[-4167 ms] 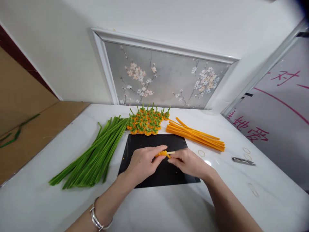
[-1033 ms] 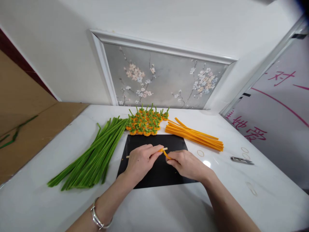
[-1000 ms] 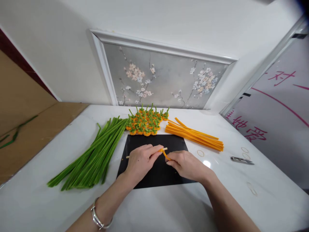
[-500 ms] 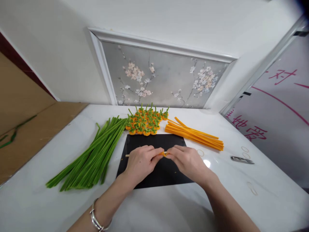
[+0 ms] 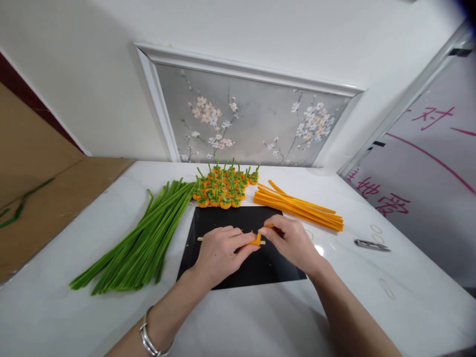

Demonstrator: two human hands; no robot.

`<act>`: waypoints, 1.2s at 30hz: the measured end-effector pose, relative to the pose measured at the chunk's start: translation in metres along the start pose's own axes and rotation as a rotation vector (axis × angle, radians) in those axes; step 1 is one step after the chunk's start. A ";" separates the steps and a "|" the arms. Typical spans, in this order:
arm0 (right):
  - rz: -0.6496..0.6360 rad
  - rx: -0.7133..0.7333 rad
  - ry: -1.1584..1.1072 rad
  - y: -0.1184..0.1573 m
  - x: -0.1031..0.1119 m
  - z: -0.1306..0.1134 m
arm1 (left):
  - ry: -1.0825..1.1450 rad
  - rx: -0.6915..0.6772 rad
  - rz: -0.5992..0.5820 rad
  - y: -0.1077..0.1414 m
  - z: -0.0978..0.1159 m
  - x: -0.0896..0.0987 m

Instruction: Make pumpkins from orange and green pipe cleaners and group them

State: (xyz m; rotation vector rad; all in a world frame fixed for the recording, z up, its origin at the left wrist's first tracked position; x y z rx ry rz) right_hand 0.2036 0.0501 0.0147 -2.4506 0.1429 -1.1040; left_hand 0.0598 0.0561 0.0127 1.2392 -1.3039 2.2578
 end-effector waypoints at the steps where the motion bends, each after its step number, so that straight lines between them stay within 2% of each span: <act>1: -0.005 -0.004 -0.002 0.000 0.000 0.001 | 0.006 -0.004 0.009 0.000 0.001 0.001; 10: -0.178 -0.056 0.059 0.002 -0.014 0.008 | 0.021 -0.005 0.089 0.002 -0.005 0.004; 18: -0.368 0.090 0.082 0.012 -0.033 -0.005 | 0.087 0.202 0.075 0.003 -0.023 0.004; 22: -0.375 0.152 0.217 0.014 -0.033 -0.012 | 0.100 0.235 0.056 0.004 -0.025 0.002; 28: -0.316 0.220 0.403 0.016 -0.027 -0.021 | -0.048 0.173 0.056 0.003 -0.023 0.003; 36: -0.263 0.253 0.352 0.015 -0.025 -0.030 | -0.157 0.060 0.001 0.003 -0.012 -0.003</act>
Point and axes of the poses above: each hand's wrist, its own y-axis away from the middle knuckle, its own x-axis out of the back of the hand, z = x × y, the point moved 7 cm from there along -y, towards the middle knuckle, and after that the axes turned 4 degrees about z, right-handed, at the moved point
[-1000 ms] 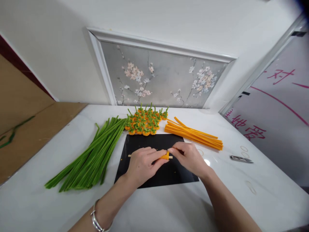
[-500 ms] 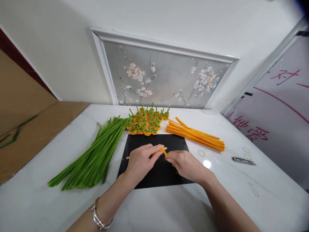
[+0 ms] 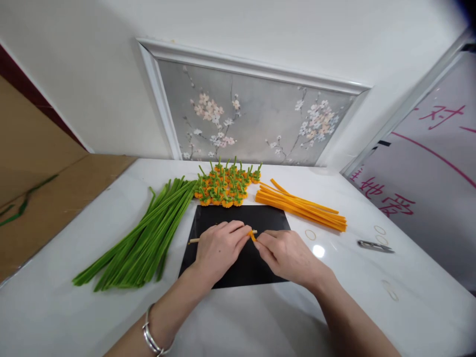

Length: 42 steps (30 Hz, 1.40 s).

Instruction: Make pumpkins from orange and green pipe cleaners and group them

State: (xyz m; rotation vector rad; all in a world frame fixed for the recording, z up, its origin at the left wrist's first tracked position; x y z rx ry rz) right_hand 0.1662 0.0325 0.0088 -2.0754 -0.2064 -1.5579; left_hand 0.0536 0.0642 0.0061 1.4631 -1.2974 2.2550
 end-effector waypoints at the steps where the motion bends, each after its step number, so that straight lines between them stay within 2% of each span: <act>1: 0.017 -0.009 -0.016 0.000 0.001 0.001 | -0.005 -0.009 -0.003 0.000 0.001 0.000; 7: 0.101 -0.107 -0.177 -0.003 0.006 0.018 | 0.079 -0.073 -0.043 0.001 0.006 -0.004; 10: 0.157 -0.172 -0.334 -0.003 0.007 0.029 | 0.160 -0.108 -0.066 0.001 0.009 -0.006; 13: 0.151 -0.245 -0.513 -0.004 0.003 0.040 | 0.247 -0.125 -0.046 0.000 0.011 -0.004; 18: 0.081 -0.315 -0.732 -0.007 -0.011 0.048 | 0.438 -0.060 0.000 -0.001 0.011 0.000; 22: 0.046 -0.349 -0.831 -0.008 -0.023 0.045 | 0.546 0.073 0.001 -0.001 0.005 -0.002; 29: 0.058 -0.400 -0.766 -0.004 -0.030 0.044 | 0.646 0.269 0.067 0.001 -0.008 -0.006; 37: 0.040 -0.250 -0.669 -0.004 -0.014 0.022 | 0.612 0.310 0.061 0.000 -0.016 -0.003; 42: 0.125 -0.135 -0.403 -0.004 -0.004 0.014 | 0.511 0.283 0.044 0.000 -0.016 -0.002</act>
Point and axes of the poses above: each hand's wrist, its own y-axis away from the middle knuckle, its own x-axis out of the back of the hand, z = x × y, the point moved 7 cm from there along -y, towards the middle knuckle, and after that the axes turned 4 degrees about z, right-handed, at the moved point
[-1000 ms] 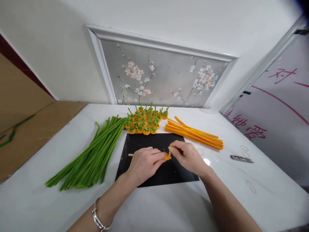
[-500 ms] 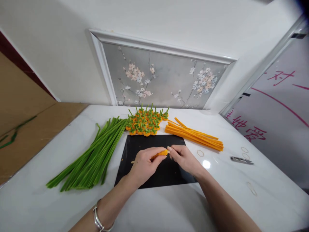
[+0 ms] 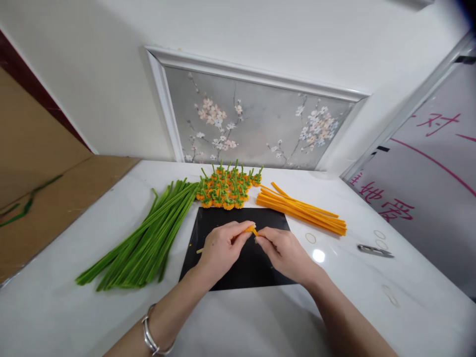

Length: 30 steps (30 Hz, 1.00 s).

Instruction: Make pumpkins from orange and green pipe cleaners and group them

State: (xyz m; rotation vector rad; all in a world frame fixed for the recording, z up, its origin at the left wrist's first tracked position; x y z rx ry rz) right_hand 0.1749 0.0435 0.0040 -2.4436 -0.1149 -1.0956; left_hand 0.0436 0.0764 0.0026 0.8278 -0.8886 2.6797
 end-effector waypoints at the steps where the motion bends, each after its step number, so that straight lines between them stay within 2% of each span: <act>1: 0.025 0.028 0.061 0.000 0.001 -0.001 | -0.023 -0.011 -0.003 0.000 0.001 0.000; 6: 0.102 0.149 0.232 0.003 0.004 -0.006 | -0.127 -0.094 -0.031 0.003 0.007 -0.003; 11: 0.116 0.148 0.149 0.004 0.007 -0.008 | -0.197 -0.221 -0.046 0.006 0.016 -0.006; 16: 0.111 -0.037 -0.159 0.000 0.009 0.004 | -0.231 -0.288 -0.047 0.007 0.023 -0.008; 23: -0.047 -0.396 -0.762 0.000 -0.014 0.022 | -0.220 -0.392 0.018 0.009 0.031 -0.006; 30: -0.035 -0.592 -1.229 0.003 -0.030 0.026 | -0.243 -0.422 0.053 0.011 0.032 -0.005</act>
Point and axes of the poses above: each hand's wrist, its own y-axis away from the middle knuckle, its own x-axis out of the back of the hand, z = x × y, the point moved 7 cm from there along -y, towards the middle knuckle, and after that the axes turned 4 degrees about z, right-handed, at the moved point
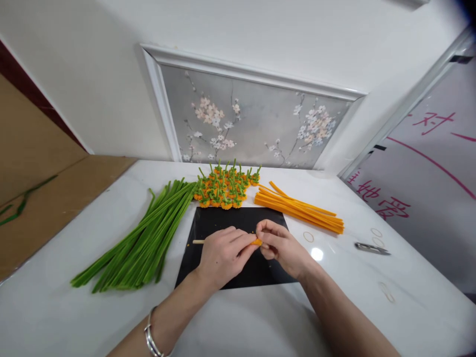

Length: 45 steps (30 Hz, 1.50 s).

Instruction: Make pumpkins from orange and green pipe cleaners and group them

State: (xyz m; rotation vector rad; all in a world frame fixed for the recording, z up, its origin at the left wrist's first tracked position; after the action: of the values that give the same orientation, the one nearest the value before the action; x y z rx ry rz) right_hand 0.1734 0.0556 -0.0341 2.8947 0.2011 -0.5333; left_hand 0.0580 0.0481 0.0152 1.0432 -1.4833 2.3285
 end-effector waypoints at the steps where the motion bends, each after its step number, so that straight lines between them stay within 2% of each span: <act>1: 0.011 -0.031 -0.040 -0.001 0.000 0.003 | -0.012 -0.006 0.002 0.000 0.001 0.000; 4: 0.021 -0.078 -0.087 -0.001 -0.001 0.008 | -0.052 -0.007 0.013 0.000 0.002 0.002; 8: 0.025 -0.015 0.006 -0.001 -0.003 0.004 | -0.030 0.027 0.002 -0.002 0.002 0.003; 10: 0.071 0.092 0.120 0.000 0.001 -0.004 | 0.016 0.092 -0.006 -0.002 -0.002 0.002; 14: 0.168 0.421 0.488 0.009 0.005 -0.030 | 0.137 0.269 0.023 -0.001 -0.015 0.004; 16: 0.148 0.457 0.591 0.012 0.002 -0.032 | 0.148 0.295 0.040 -0.001 -0.018 0.006; 20: 0.104 0.343 0.555 0.011 -0.001 -0.023 | 0.041 0.201 0.027 -0.002 -0.013 0.008; 24: 0.154 0.213 0.384 0.005 0.000 -0.010 | -0.068 0.083 -0.042 0.000 -0.006 0.002; 27: 0.185 0.102 0.225 0.001 0.003 0.001 | -0.087 0.053 -0.082 0.002 -0.005 -0.003; 31: 0.191 -0.007 -0.002 -0.001 0.005 0.009 | -0.073 0.089 -0.094 0.004 -0.008 -0.006; 34: 0.181 -0.016 -0.019 -0.002 0.005 0.009 | 0.035 0.212 -0.107 0.005 -0.015 -0.010; 36: 0.146 0.058 0.054 -0.002 0.004 0.003 | 0.197 0.341 -0.116 0.006 -0.023 -0.013; 39: 0.112 0.319 0.345 0.004 0.000 -0.016 | 0.460 0.508 -0.128 0.006 -0.032 -0.017; 42: 0.124 0.601 0.689 0.015 -0.005 -0.034 | 0.642 0.580 -0.124 0.004 -0.033 -0.016; 45: 0.148 0.805 0.873 0.023 -0.008 -0.045 | 0.729 0.612 -0.133 0.001 -0.032 -0.015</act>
State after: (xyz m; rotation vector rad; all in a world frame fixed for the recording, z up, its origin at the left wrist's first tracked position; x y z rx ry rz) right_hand 0.1847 0.0417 0.0140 3.6462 -0.1621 0.9237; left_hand 0.0539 0.0776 -0.0031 0.2690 -0.4361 2.6772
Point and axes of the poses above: each hand's wrist, its own y-axis away from the middle knuckle, its own x-axis out of the back of the hand, z = x × y, the point moved 7 cm from there along -y, towards the middle knuckle, and after that the axes turned 4 degrees about z, right-handed, at the moved point
